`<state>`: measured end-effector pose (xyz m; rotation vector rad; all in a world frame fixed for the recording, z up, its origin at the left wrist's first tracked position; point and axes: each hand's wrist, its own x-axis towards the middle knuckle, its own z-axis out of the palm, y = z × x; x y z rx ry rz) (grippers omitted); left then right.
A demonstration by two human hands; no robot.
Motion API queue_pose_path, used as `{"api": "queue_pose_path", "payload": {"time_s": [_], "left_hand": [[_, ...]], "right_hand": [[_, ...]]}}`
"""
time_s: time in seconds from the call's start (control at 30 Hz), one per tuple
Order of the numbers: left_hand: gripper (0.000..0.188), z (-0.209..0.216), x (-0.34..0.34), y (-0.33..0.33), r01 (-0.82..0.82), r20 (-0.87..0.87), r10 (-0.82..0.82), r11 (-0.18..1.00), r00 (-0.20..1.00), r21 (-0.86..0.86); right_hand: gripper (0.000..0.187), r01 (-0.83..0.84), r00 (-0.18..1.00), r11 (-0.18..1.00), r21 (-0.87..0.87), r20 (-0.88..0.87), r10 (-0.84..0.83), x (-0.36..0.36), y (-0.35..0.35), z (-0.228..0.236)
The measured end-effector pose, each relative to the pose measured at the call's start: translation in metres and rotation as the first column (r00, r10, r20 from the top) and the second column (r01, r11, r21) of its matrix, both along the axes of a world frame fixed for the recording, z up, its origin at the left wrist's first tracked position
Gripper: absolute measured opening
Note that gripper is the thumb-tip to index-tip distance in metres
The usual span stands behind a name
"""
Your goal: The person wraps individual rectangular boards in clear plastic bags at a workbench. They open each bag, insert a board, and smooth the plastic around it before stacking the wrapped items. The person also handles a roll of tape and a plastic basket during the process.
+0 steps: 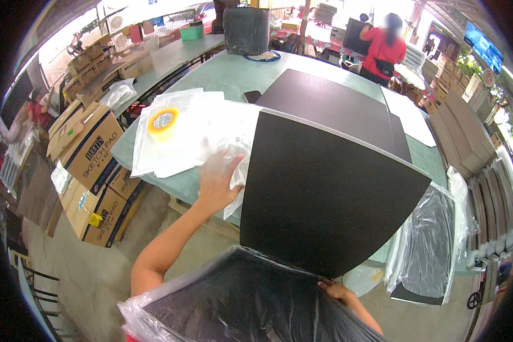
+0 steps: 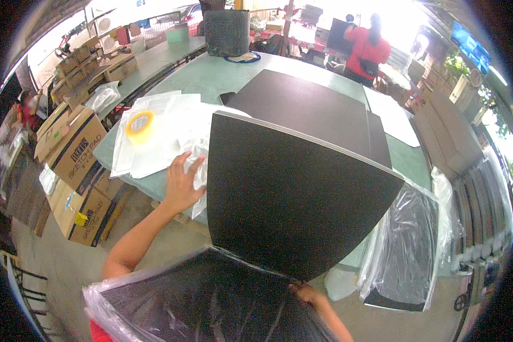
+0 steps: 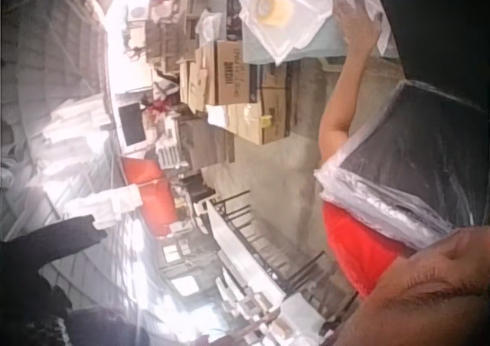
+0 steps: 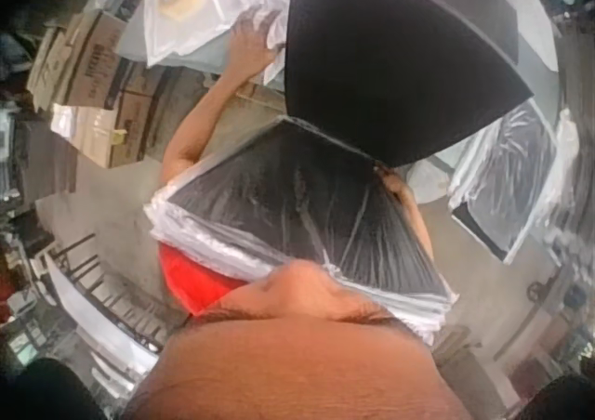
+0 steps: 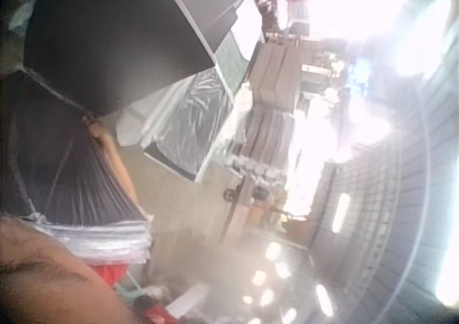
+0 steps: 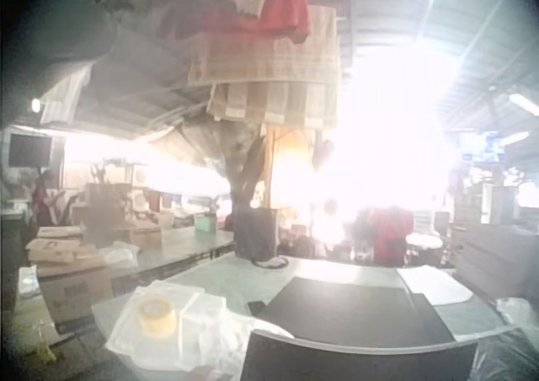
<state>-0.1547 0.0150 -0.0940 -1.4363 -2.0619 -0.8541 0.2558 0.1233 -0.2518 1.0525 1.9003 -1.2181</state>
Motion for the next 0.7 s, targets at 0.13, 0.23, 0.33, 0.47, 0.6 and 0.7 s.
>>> {"api": "queue_pose_path", "payload": {"time_s": [0.13,0.23,0.33,0.47,0.6,0.7], "left_hand": [[0.053,-0.003,-0.036,0.026,-0.172,-0.214,0.171,0.985,0.962,0.015],[0.042,0.039,-0.102,0.04,-0.3,-0.012,0.3,0.952,0.954,-0.063],[0.029,0.108,-0.129,0.048,-0.105,0.134,0.039,0.845,0.99,0.525],[0.021,0.128,-0.16,0.04,-0.049,-0.03,0.042,0.949,0.999,-0.312],[0.024,0.146,-0.149,0.036,0.011,0.391,0.125,0.945,0.912,-0.326],[0.028,0.152,-0.132,0.036,0.134,0.839,-0.052,0.991,0.541,-0.025]], "right_hand": [[0.047,-0.261,0.944,0.947,0.186,-0.157,0.291,0.021,0.003,-0.018],[0.05,-0.129,0.971,0.979,0.155,-0.182,0.157,0.03,0.004,-0.036],[0.053,0.061,0.993,0.994,0.096,-0.104,-0.051,0.025,0.001,-0.037],[0.053,0.015,0.997,0.995,0.099,-0.078,-0.008,0.01,-0.003,-0.013],[0.054,-0.033,0.996,0.997,0.072,-0.086,0.039,0.009,-0.003,-0.007],[0.053,-0.002,0.993,0.996,0.087,-0.116,0.012,0.007,-0.003,0.007]]}}
